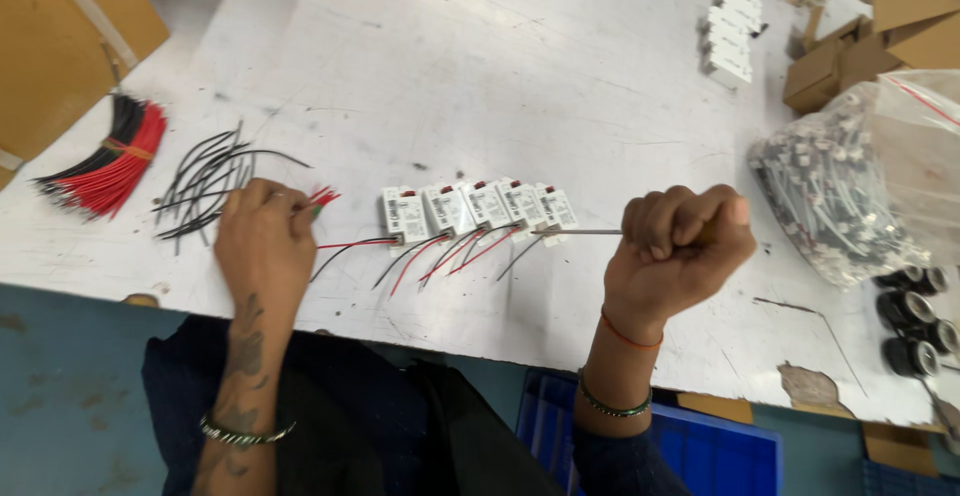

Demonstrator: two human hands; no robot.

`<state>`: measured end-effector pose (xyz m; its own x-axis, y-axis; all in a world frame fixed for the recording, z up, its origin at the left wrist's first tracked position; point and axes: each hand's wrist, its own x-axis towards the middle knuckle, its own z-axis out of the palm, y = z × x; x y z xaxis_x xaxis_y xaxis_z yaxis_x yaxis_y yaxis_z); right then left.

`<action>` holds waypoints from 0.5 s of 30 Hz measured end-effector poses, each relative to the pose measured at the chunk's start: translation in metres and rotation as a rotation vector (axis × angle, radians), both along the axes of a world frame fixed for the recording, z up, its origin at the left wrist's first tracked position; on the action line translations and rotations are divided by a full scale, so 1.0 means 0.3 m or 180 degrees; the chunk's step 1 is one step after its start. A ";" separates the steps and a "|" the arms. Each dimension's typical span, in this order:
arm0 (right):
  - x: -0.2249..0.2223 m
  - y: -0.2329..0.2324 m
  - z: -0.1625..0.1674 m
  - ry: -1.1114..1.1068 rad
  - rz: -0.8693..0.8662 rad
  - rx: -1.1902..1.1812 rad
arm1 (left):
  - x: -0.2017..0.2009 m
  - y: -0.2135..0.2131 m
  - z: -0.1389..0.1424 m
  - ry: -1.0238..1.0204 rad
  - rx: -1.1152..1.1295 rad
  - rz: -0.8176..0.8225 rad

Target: The person inserts red and black wires into small white electrical modules and tightens them with a screwdriver. They repeatedly pick up wires, place them into terminal slots, and secure them by turning the screwdriver. Finished modules are moved aside on the table.

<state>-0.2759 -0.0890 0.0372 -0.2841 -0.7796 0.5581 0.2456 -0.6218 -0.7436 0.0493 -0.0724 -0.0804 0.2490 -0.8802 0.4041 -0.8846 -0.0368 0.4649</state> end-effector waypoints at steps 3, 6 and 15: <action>-0.050 0.027 0.021 0.0059 -0.0193 -0.0109 | 0.004 0.018 0.053 -0.0343 -0.0217 -0.0070; -0.068 0.031 0.013 -0.0026 -0.0230 -0.0126 | -0.006 0.049 0.133 -0.0386 -0.0390 -0.0055; -0.058 0.003 -0.033 -0.0068 -0.0302 0.0126 | -0.435 0.070 0.147 0.0359 -0.0455 -0.1335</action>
